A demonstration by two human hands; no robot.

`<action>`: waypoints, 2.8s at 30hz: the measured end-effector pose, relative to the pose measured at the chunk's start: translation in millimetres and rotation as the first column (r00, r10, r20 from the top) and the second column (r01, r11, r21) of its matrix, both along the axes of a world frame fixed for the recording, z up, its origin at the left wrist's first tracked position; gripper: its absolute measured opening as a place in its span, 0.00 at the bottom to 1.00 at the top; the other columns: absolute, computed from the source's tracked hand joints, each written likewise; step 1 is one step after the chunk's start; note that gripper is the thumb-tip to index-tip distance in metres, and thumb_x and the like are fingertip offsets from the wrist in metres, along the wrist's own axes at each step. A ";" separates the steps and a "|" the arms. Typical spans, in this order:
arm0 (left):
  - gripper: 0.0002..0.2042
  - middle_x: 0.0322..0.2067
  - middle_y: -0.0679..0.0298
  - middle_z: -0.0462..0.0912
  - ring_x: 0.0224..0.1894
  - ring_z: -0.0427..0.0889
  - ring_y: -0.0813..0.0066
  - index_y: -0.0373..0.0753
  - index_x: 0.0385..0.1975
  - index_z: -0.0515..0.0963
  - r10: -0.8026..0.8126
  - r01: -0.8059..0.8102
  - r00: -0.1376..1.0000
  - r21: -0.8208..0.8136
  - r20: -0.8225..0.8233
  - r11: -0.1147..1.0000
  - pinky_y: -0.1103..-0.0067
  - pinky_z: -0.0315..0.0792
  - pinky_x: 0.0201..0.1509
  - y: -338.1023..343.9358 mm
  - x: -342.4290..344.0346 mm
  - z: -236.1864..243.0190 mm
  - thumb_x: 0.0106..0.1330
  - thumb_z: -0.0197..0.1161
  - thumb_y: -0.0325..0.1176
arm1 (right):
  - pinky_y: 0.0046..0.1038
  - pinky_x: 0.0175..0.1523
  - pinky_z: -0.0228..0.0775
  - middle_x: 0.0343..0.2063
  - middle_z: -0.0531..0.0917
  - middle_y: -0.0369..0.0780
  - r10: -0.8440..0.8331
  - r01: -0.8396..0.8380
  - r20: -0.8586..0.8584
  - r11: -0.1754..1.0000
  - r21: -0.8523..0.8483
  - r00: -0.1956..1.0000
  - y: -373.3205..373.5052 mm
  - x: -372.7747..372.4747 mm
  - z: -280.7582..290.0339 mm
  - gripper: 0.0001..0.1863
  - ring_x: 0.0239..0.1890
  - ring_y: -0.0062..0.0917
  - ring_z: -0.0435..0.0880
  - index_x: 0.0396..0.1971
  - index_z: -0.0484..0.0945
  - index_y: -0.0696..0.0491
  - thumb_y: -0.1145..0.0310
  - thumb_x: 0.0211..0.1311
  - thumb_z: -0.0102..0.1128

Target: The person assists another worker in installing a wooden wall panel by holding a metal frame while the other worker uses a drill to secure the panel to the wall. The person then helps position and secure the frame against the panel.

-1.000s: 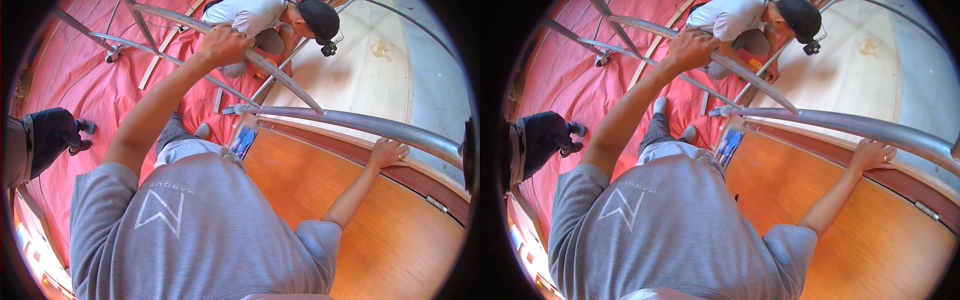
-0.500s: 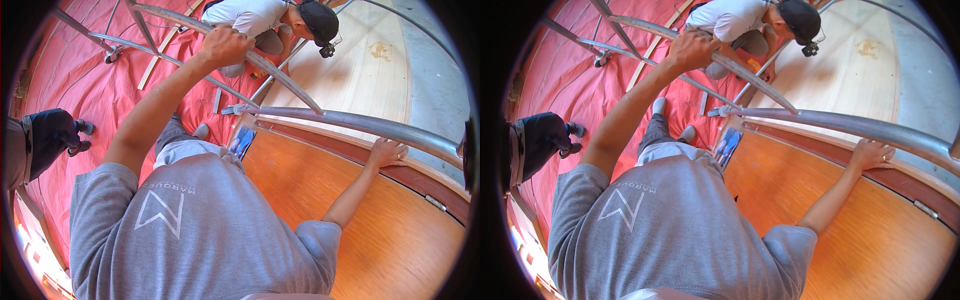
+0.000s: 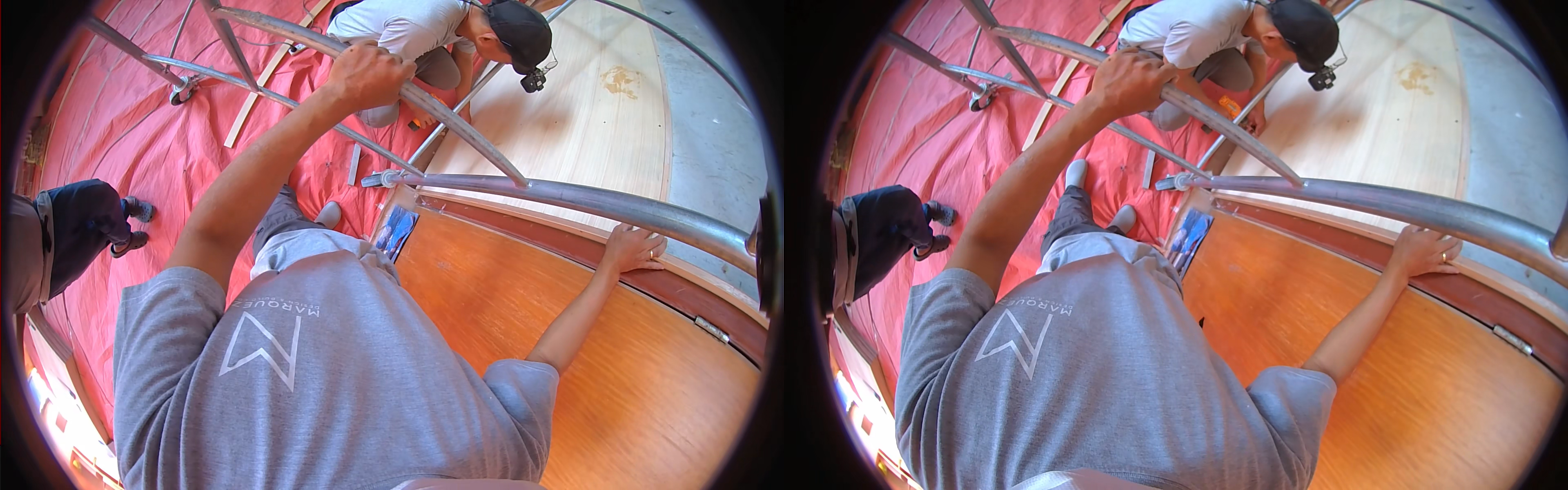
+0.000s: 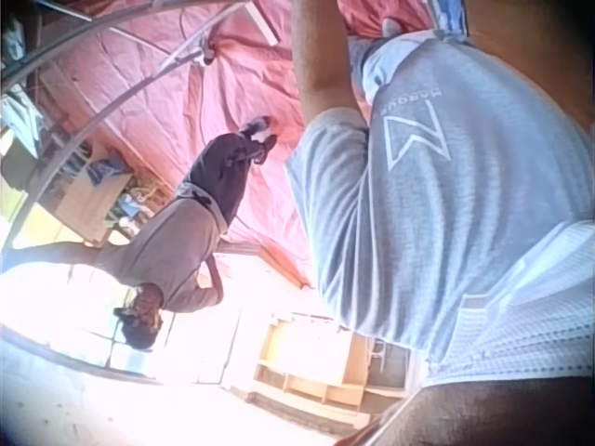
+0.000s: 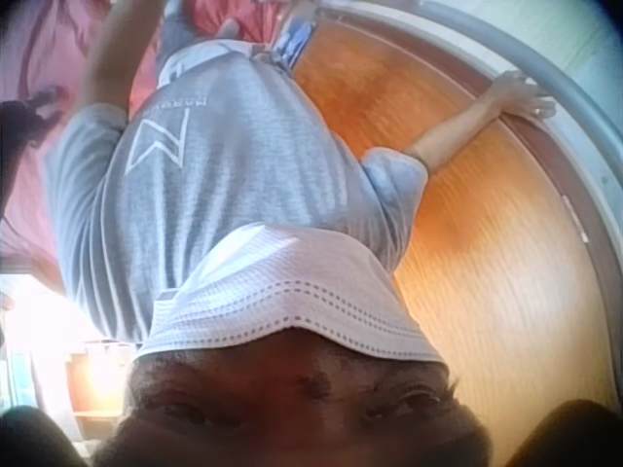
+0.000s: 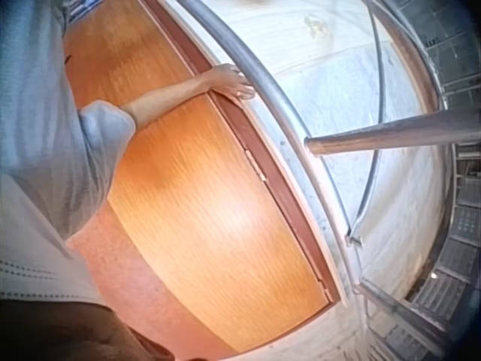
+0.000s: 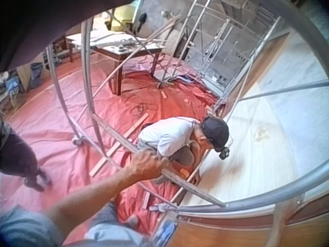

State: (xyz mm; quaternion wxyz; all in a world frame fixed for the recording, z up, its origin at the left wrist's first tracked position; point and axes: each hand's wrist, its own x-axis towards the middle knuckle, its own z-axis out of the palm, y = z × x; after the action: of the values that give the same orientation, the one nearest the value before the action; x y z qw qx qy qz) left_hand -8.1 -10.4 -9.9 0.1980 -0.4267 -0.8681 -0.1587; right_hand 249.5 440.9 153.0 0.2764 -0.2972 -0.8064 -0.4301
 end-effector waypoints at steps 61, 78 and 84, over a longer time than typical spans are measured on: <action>0.06 0.24 0.61 0.85 0.30 0.86 0.63 0.45 0.29 0.80 0.028 -0.027 0.999 -0.032 0.031 0.999 0.69 0.77 0.37 -1.0 3.6 6.6 0.54 0.62 0.37 | 0.76 0.59 0.48 0.58 0.69 0.52 0.002 -0.002 -0.001 1.000 0.014 1.000 -0.2 -0.2 0.6 0.28 0.66 0.46 0.63 0.57 0.69 0.55 0.57 0.60 0.61; 0.05 0.23 0.61 0.84 0.29 0.86 0.63 0.45 0.27 0.80 0.012 -0.011 1.000 -0.018 0.028 1.000 0.70 0.77 0.37 -0.2 3.6 6.2 0.55 0.62 0.37 | 0.77 0.59 0.47 0.56 0.70 0.52 0.011 -0.011 -0.007 1.000 0.007 1.000 -0.6 -0.3 -0.5 0.26 0.66 0.46 0.63 0.54 0.70 0.57 0.58 0.60 0.62; 0.06 0.22 0.61 0.84 0.28 0.86 0.64 0.45 0.28 0.80 0.017 -0.017 1.000 -0.011 0.014 1.000 0.69 0.77 0.37 0.6 2.6 2.5 0.56 0.62 0.38 | 0.77 0.59 0.48 0.56 0.70 0.52 0.016 -0.016 -0.005 1.000 0.009 1.000 -1.8 -1.2 -0.1 0.26 0.66 0.46 0.63 0.53 0.70 0.57 0.57 0.60 0.62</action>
State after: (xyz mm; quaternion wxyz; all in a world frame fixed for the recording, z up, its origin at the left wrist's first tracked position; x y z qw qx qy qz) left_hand -5.6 -9.9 -7.4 0.1907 -0.4194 -0.8739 -0.1552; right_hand 248.2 439.0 152.9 0.2831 -0.2909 -0.8061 -0.4305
